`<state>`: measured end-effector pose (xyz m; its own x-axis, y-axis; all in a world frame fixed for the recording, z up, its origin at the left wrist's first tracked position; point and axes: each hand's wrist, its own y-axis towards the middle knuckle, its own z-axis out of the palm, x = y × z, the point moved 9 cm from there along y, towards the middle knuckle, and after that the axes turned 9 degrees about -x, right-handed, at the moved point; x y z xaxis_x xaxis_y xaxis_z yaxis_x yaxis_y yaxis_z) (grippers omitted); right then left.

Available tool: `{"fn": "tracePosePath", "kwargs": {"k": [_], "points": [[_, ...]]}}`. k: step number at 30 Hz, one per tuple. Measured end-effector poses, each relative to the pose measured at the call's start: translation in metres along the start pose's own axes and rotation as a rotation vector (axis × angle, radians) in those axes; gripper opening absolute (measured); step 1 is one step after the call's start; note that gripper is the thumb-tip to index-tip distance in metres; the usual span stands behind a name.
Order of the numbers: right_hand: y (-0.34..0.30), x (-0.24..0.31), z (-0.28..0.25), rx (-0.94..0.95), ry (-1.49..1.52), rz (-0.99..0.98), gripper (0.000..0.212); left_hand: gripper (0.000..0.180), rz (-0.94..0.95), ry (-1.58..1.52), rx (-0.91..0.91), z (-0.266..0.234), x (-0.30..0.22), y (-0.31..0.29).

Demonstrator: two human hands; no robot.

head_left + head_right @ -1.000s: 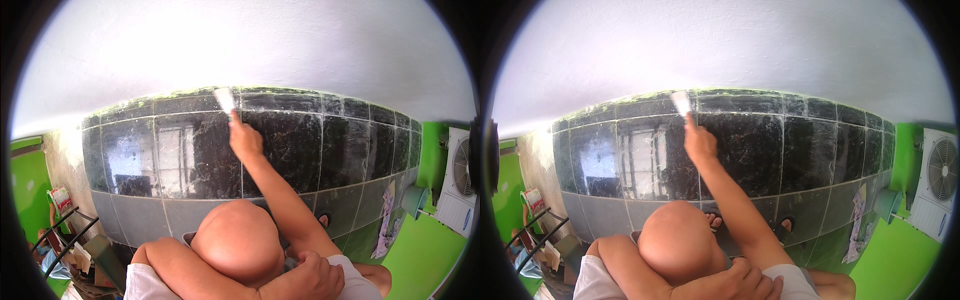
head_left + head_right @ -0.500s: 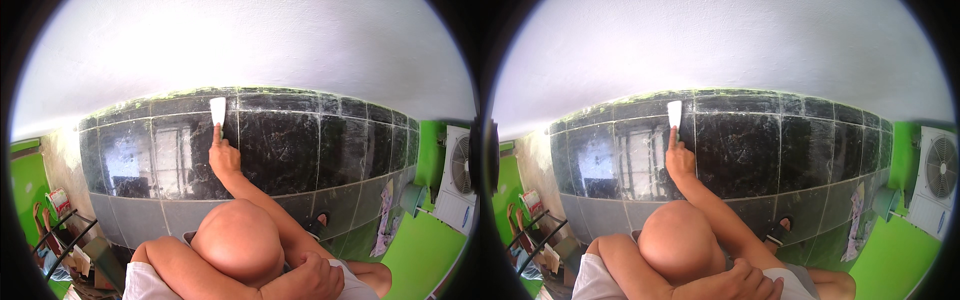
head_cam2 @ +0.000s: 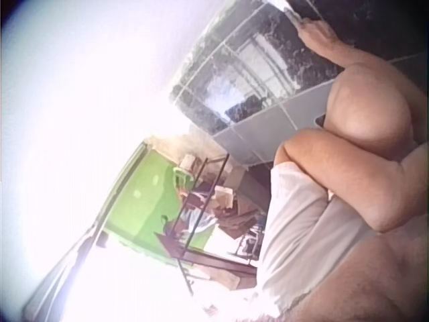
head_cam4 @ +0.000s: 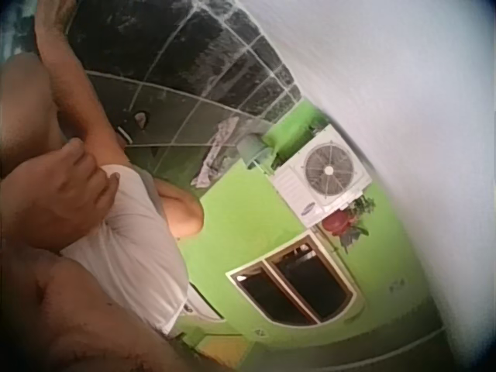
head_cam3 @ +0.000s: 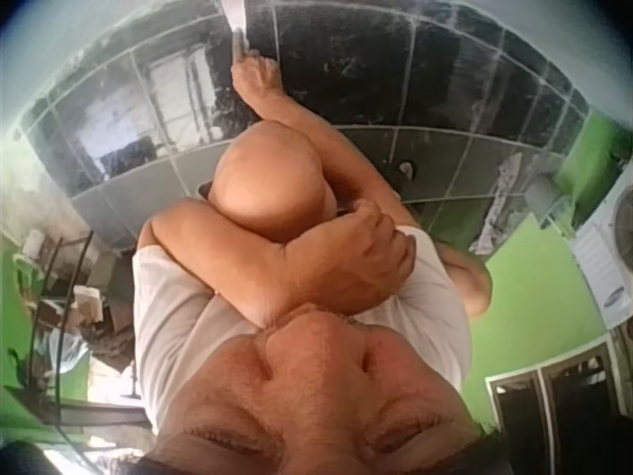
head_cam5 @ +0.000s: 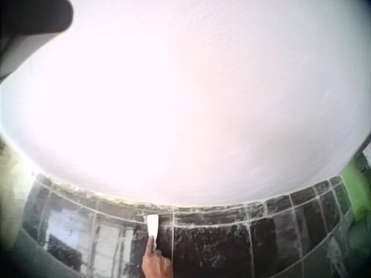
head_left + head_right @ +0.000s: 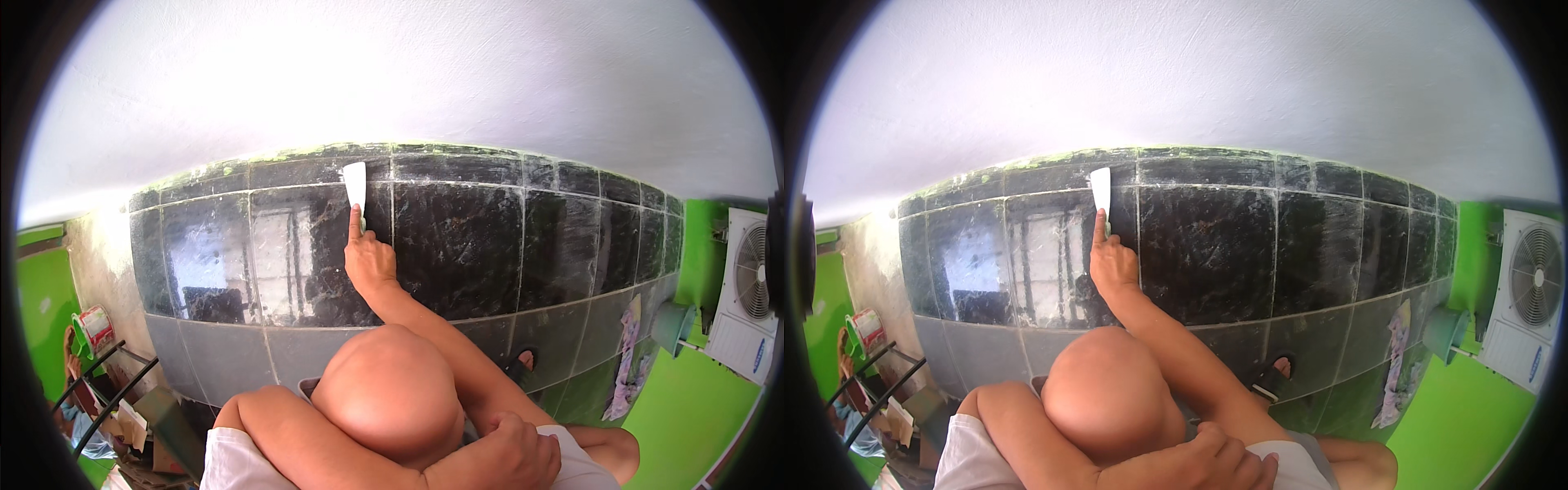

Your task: The person applies grout to the joints between dark wall tiles using a small white plastic spatula. They work methodically along the upper horizontal and vertical seams, smoothing the material into the gaps.

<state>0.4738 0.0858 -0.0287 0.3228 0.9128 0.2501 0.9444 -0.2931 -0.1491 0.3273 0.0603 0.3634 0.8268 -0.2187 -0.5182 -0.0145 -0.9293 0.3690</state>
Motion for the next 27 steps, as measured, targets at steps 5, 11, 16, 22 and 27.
{"fn": "tracePosePath", "kwargs": {"k": [5, 11, 16, 22, 27], "points": [[-0.013, -0.074, -0.024, 0.041, 0.033, 0.170, 0.074, 0.024, -0.032, -0.046, 0.062, 0.002, 0.001, -0.006], [-0.037, -0.070, -0.046, 0.074, 0.407, 0.092, 0.063, 0.024, -0.056, -0.020, 0.015, -0.001, -0.001, -0.007], [-0.001, -0.082, -0.068, 0.189, 0.486, 0.163, 0.059, 0.025, -0.036, -0.021, 0.042, -0.002, -0.001, -0.007], [-0.003, -0.071, -0.065, 0.260, 0.543, 0.208, 0.057, 0.026, -0.052, 0.036, 0.018, -0.002, 0.001, -0.007], [0.014, -0.050, -0.060, 0.241, 0.523, 0.214, 0.059, 0.026, -0.035, -0.028, 0.051, -0.006, -0.007, -0.008]]}}
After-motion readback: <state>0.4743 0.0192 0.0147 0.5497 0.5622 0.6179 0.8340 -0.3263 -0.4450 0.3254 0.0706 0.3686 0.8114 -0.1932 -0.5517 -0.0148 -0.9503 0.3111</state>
